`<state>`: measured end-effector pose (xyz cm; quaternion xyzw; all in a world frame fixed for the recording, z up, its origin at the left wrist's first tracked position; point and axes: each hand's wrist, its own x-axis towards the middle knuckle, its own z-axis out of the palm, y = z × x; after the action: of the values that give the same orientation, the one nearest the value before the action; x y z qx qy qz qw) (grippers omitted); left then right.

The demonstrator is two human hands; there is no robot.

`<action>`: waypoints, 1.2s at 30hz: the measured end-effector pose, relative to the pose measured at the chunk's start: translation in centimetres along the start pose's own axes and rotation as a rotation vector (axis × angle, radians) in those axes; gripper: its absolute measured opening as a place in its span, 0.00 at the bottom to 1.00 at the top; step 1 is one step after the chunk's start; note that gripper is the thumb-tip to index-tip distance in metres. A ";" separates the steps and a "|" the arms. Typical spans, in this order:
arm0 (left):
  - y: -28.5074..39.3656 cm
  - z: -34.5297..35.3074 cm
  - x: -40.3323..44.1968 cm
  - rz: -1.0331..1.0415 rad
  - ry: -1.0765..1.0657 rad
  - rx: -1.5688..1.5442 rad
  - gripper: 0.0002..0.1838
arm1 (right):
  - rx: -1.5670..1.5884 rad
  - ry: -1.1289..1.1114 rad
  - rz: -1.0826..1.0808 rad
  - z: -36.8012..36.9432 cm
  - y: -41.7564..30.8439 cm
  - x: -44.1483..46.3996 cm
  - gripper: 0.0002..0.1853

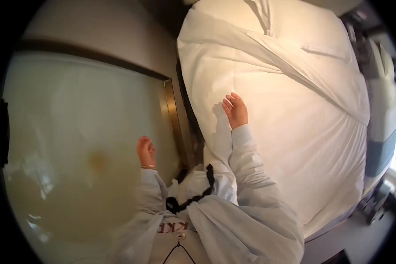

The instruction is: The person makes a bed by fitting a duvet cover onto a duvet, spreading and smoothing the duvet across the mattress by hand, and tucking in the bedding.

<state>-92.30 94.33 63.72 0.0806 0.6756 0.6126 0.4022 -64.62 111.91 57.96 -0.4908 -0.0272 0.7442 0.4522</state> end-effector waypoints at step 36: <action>4.9 42.0 39.1 1.042 -1.596 1.909 0.41 | 0.491 0.572 -0.217 6.7 -0.3 0.7 0.12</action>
<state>-93.13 151.04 53.79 0.9036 0.3090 -0.2263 0.1920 -69.51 115.26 61.12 -0.5499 0.2269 0.5097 0.6215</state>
